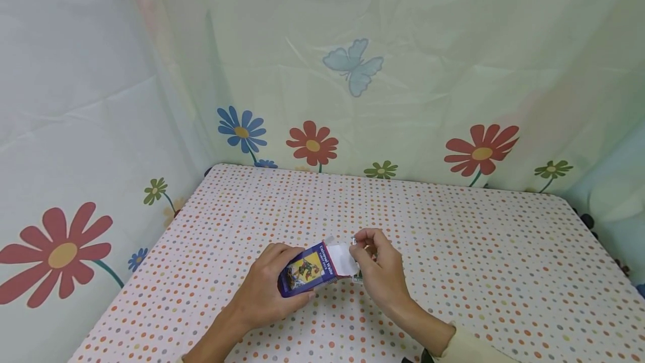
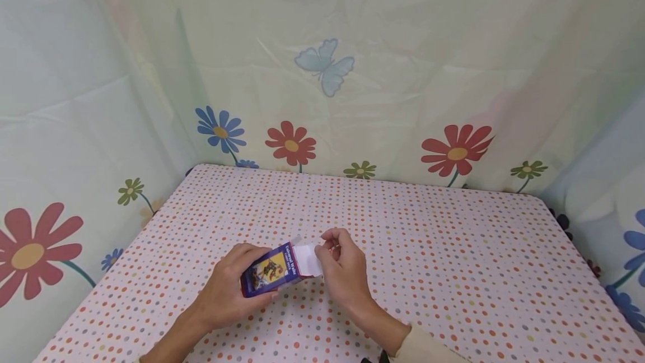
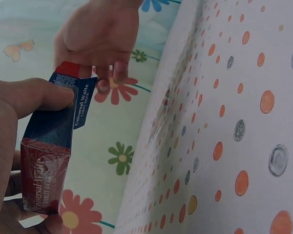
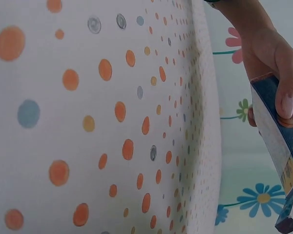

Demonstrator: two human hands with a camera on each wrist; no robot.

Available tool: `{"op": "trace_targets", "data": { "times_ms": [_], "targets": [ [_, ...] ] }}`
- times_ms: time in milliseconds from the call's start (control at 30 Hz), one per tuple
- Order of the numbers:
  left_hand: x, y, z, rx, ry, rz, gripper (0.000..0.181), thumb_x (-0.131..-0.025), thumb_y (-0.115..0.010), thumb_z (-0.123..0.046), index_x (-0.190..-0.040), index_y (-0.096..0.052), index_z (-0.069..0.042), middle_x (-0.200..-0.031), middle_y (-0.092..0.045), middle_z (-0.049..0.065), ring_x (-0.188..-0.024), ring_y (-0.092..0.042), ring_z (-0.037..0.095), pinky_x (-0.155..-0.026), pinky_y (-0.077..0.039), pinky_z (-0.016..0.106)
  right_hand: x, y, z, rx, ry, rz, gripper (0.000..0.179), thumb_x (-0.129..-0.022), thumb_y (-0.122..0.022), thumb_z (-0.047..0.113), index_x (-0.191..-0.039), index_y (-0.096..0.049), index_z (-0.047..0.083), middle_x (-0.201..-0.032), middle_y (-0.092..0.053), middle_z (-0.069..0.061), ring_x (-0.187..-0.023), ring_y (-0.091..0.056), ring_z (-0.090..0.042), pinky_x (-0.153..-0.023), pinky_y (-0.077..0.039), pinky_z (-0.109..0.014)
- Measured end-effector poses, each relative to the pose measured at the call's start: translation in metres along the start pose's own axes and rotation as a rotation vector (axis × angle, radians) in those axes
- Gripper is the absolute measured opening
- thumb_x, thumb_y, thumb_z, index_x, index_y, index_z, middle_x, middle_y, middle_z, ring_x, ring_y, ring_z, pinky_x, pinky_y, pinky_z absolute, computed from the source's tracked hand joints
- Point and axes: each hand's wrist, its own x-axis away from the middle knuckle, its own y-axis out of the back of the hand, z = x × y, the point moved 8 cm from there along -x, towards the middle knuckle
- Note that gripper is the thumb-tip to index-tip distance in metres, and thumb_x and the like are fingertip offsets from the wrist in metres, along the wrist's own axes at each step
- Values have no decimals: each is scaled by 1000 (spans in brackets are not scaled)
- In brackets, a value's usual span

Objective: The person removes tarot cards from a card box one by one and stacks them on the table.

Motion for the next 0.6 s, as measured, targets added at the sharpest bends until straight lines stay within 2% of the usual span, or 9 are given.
{"op": "trace_targets", "data": {
  "times_ms": [400, 600],
  "targets": [
    [0, 1, 0, -1, -6, -8, 69, -72, -91, -38, -131, -64, -16, -117, -59, -9, -99, -52, 5, -78, -52, 24, 3, -5, 3, -81, 9, 22, 24, -93, -62, 5, -117, -61, 7, -98, -58, -6, -82, -52, -20, -73, -42, -25],
    [0, 2, -1, 3, -12, -10, 69, -72, -91, -38, -131, -64, -15, -118, -59, -9, -99, -52, 5, -78, -52, 24, 5, -8, 5, -85, 15, 46, 27, -94, -61, 5, -121, -60, 7, -99, -57, -6, -82, -51, -20, -71, -44, -23]
  ]
}}
